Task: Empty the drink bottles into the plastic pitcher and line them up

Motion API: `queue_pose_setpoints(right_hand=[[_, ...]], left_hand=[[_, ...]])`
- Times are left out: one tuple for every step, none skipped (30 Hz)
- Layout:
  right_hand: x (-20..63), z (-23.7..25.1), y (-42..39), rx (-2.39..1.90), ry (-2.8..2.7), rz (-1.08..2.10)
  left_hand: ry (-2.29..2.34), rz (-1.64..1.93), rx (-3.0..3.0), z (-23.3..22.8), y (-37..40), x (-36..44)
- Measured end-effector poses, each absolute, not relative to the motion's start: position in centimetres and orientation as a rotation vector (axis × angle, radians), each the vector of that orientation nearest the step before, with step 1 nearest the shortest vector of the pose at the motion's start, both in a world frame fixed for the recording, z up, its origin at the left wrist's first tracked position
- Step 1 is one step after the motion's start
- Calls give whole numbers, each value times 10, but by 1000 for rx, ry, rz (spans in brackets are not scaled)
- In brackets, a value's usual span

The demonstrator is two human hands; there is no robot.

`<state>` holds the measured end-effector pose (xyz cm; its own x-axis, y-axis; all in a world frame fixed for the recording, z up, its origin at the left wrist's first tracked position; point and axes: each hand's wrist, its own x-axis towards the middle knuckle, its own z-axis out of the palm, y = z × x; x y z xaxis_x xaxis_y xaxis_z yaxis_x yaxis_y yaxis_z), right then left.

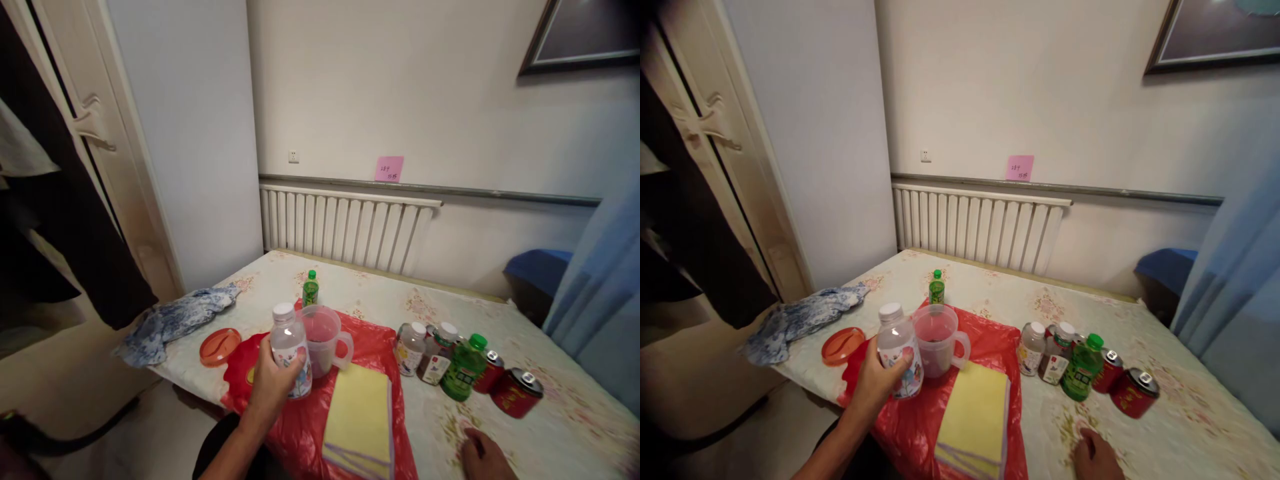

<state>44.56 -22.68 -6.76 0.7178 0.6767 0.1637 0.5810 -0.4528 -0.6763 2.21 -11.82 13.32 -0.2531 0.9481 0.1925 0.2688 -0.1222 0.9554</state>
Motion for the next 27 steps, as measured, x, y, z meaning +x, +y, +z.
queue_pose_setpoints(right_hand=[[437, -62, -227, -2143, -905, 197], [426, -56, -227, -2096, -861, 245], [412, -49, -227, -2028, -832, 321], [396, -40, -227, -1923, -837, 419], [378, -31, -226, -1790, -854, 547], [359, -21, -227, -1629, -887, 682], [340, -10, -228, -1450, -937, 789], [321, 2, -229, -1308, -972, 853], [304, 13, -231, -1200, -1002, 887], [290, 24, -234, -1130, -1038, 902], [277, 34, -236, -1103, -1090, 910], [267, 43, -239, -1104, -1122, 914], [259, 49, -241, -1127, -1141, 939], [254, 54, -243, -1156, -1145, 941], [250, 58, -245, -1187, -1143, 933], [248, 59, -246, -1210, -1128, 934], [247, 60, -248, -1214, -1103, 948], [247, 61, -249, -1199, -1073, 981], [248, 61, -251, -1163, -1043, 1030], [248, 61, -252, -1113, -1018, 1088], [249, 61, -254, -1058, -999, 1138], [250, 61, -256, -1006, -989, 1174], [251, 62, -257, -963, -991, 1196], [252, 63, -259, -932, -995, 1206], [253, 64, -260, -913, -1000, 1211], [253, 65, -261, -904, -1003, 1210], [253, 66, -262, -903, -1004, 1206]], left_hand=[[1510, 1405, 1364, 132, -126, 32], [1479, 1399, 1359, 131, -134, 41], [1439, 1386, 1356, 131, -141, 50], [1403, 1358, 1349, 129, -148, 60], [1371, 1325, 1340, 128, -155, 68], [1342, 1291, 1333, 126, -161, 77], [1317, 1266, 1327, 123, -167, 85], [1293, 1249, 1324, 120, -173, 93], [1271, 1236, 1321, 117, -178, 100], [1253, 1229, 1319, 114, -183, 107], [1242, 1217, 1311, 111, -188, 113], [1233, 1199, 1302, 108, -193, 118], [1225, 1179, 1292, 106, -197, 123], [1214, 1161, 1282, 104, -201, 126], [1199, 1150, 1274, 102, -205, 128], [1172, 1140, 1271, 101, -208, 129], [1129, 1134, 1280, 101, -211, 129], [1070, 1131, 1300, 100, -213, 127], [1002, 1125, 1321, 100, -215, 125], [929, 1115, 1341, 100, -216, 122], [863, 1097, 1350, 100, -217, 120], [811, 1076, 1340, 100, -218, 117], [778, 1049, 1310, 100, -218, 115], [753, 1018, 1265, 100, -218, 113], [727, 989, 1217, 101, -219, 111], [694, 966, 1170, 102, -219, 110], [658, 952, 1127, 104, -219, 109]])
